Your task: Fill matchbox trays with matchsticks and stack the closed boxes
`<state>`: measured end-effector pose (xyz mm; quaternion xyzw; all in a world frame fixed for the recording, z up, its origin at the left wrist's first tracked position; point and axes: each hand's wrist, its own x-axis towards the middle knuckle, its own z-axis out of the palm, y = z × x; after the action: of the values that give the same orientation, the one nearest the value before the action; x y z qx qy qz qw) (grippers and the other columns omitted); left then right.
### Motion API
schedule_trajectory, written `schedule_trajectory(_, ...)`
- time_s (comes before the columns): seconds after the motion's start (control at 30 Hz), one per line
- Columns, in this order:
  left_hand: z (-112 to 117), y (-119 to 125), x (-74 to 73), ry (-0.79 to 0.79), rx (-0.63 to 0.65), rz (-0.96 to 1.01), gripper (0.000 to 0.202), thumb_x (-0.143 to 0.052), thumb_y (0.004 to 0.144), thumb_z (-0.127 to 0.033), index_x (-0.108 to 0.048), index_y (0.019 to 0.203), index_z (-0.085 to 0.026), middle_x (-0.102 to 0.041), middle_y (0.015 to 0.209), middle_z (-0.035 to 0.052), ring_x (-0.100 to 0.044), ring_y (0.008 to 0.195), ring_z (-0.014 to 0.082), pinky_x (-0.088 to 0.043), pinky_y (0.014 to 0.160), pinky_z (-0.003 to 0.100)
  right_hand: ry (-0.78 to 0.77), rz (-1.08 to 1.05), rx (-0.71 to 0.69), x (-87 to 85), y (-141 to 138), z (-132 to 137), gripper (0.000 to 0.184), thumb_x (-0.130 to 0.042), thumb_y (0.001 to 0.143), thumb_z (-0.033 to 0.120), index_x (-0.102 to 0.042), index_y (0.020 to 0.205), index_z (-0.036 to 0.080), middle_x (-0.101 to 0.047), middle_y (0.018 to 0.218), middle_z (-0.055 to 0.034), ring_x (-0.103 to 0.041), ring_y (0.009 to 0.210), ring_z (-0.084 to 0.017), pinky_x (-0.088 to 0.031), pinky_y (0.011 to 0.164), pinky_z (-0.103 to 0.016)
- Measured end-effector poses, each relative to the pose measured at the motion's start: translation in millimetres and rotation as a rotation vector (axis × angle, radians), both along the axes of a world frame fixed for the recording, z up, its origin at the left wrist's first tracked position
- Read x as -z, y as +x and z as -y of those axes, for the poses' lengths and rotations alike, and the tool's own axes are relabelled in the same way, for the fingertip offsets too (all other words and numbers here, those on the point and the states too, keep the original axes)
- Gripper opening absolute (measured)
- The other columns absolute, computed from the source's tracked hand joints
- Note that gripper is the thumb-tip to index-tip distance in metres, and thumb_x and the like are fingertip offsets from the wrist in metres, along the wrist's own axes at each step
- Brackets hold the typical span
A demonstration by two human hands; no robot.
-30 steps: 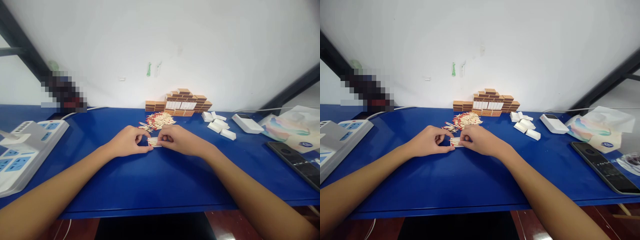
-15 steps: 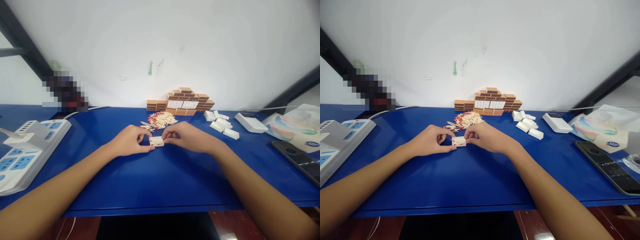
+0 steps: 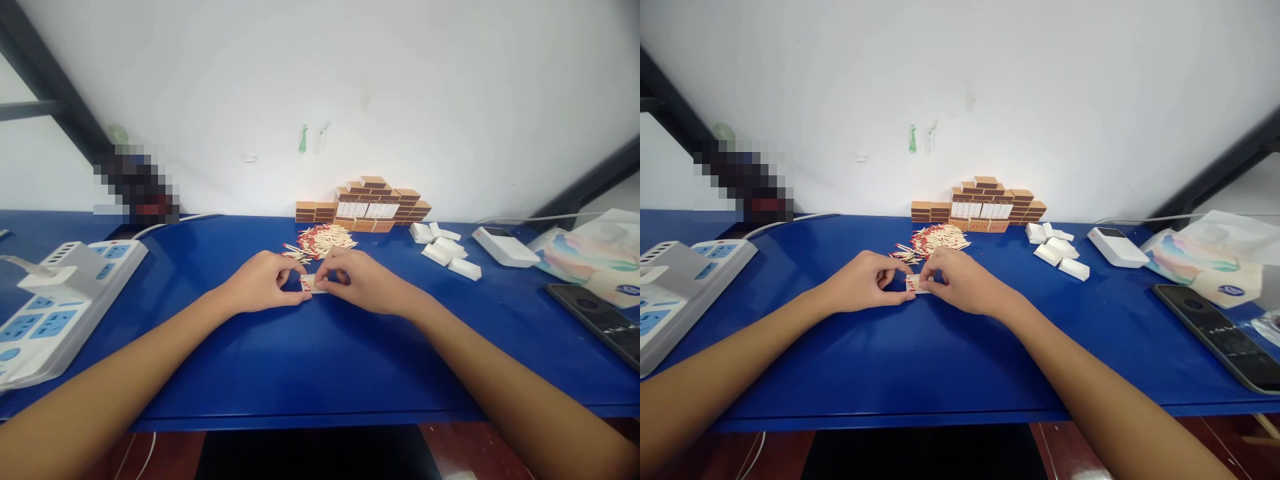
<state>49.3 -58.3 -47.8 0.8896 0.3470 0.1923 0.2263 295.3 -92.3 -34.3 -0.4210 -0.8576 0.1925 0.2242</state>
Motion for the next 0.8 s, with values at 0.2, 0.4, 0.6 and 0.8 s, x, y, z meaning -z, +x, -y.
schedule_trajectory(0.2,1,1,-1.3,0.009,0.006,0.007,0.035,-0.078,0.082,-0.049,-0.079,0.102,-0.021,-0.052,0.057,-0.0070,-0.045,0.050,0.0087,-0.031,0.053,0.024,0.027,0.052,0.014,3.8,2,0,0.010,-0.066,0.097,0.022,-0.075,0.094,0.021,-0.061,0.088,-0.0035,-0.053,0.076,-0.016,-0.039,0.072,-0.030)
schedule_trajectory(0.4,1,1,-1.3,0.003,0.002,-0.003,0.035,-0.079,0.082,-0.048,-0.079,0.103,-0.021,-0.051,0.057,-0.0073,-0.045,0.050,0.0088,-0.031,0.053,0.024,0.019,0.075,0.018,1.1,-2,1,0.013,-0.065,0.098,0.025,-0.072,0.088,0.020,-0.060,0.086,-0.0038,-0.053,0.076,-0.017,-0.038,0.072,-0.030)
schedule_trajectory(0.6,7,3,-2.2,0.071,0.032,0.030,0.030,-0.078,0.083,-0.045,-0.079,0.101,-0.021,-0.050,0.055,-0.0080,-0.045,0.050,0.0080,-0.032,0.053,0.023,0.047,-0.045,-0.002,6.1,-7,1,0.011,-0.071,0.096,0.028,-0.071,0.088,0.020,-0.060,0.084,-0.0020,-0.052,0.075,-0.016,-0.038,0.069,-0.028)
schedule_trajectory(0.8,11,6,-2.9,0.074,0.058,0.021,0.028,-0.077,0.085,-0.047,-0.078,0.090,-0.020,-0.051,0.054,-0.0076,-0.045,0.048,0.0076,-0.032,0.052,0.023,0.046,0.000,-0.040,8.6,-9,2,0.007,-0.070,0.097,0.023,-0.070,0.090,0.020,-0.060,0.091,-0.0032,-0.055,0.079,-0.016,-0.039,0.069,-0.028)
